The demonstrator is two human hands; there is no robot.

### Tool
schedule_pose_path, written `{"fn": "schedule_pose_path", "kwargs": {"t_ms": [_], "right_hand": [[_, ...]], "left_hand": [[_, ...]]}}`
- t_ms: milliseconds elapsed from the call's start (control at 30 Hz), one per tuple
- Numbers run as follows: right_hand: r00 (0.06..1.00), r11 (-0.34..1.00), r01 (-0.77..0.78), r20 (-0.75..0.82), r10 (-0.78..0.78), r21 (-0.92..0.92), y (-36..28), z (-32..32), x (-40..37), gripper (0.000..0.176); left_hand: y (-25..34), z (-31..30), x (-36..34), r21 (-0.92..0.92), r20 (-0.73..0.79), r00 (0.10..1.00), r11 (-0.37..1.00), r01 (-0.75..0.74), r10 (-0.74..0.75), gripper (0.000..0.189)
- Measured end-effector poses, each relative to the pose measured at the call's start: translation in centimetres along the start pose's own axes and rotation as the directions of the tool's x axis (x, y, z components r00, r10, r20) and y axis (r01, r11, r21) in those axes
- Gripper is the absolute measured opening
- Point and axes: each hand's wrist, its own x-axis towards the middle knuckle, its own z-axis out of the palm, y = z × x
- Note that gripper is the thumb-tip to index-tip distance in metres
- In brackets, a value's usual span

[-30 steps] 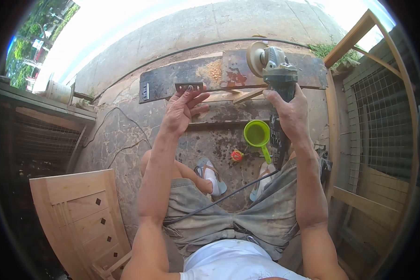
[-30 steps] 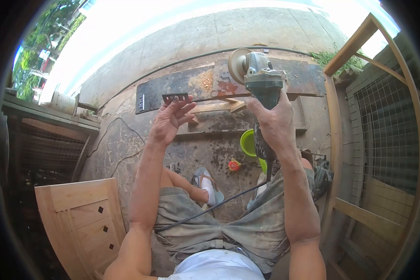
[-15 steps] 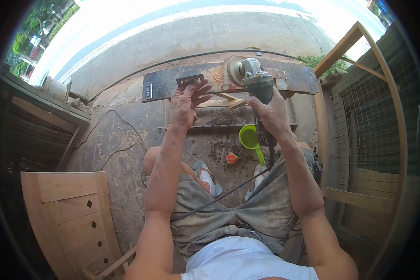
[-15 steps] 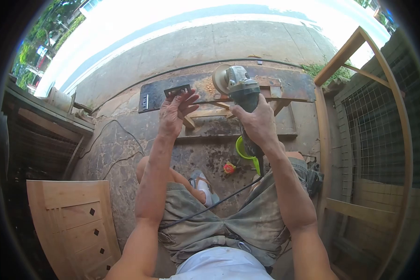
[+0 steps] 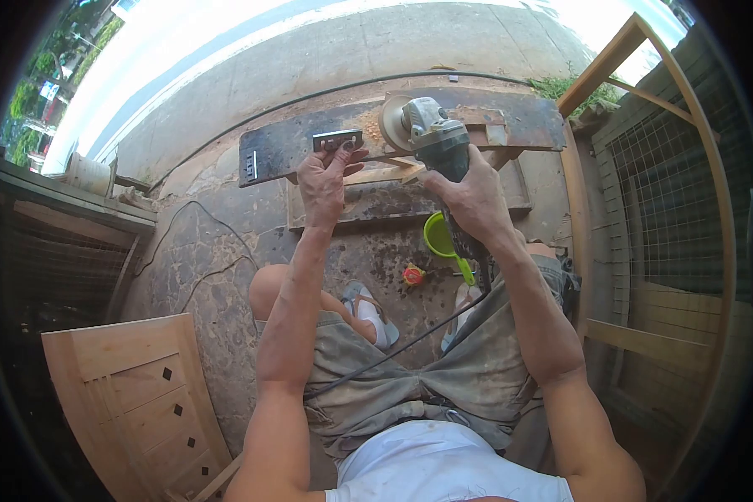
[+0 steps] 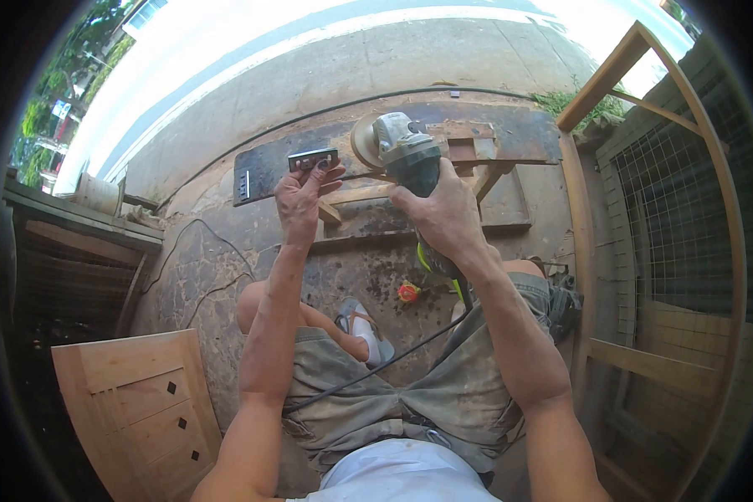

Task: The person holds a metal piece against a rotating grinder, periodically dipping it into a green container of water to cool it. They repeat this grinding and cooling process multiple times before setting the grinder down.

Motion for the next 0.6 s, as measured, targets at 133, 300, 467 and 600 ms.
{"fn": "schedule_pose_path", "kwargs": {"t_ms": [133, 300, 467, 600], "right_hand": [[1.000, 0.998, -0.001, 0.024, 0.002, -0.061, -0.5, 0.3, -0.3, 0.067], [0.997, 0.995, -0.042, 0.064, 0.048, -0.087, -0.9, 0.3, -0.4, 0.068], [0.996, 0.997, -0.040, 0.077, 0.046, -0.069, -1.0, 0.6, -0.4, 0.069], [0.997, 0.997, -0.024, 0.078, 0.029, -0.067, -0.6, 1.0, -0.3, 0.070]], "left_hand": [[0.7, 1.1, -0.5, 0.080, 0.000, 0.999, 0.996, -0.044, 0.044, 0.026], [0.7, 1.7, -0.6, 0.078, 0.005, 0.998, 0.995, -0.061, 0.061, 0.025], [0.6, 1.7, -0.8, 0.089, 0.014, 0.997, 0.993, -0.075, 0.074, 0.027], [-0.1, 1.5, -0.6, 0.118, 0.022, 0.997, 0.990, -0.079, 0.077, 0.027]]}}
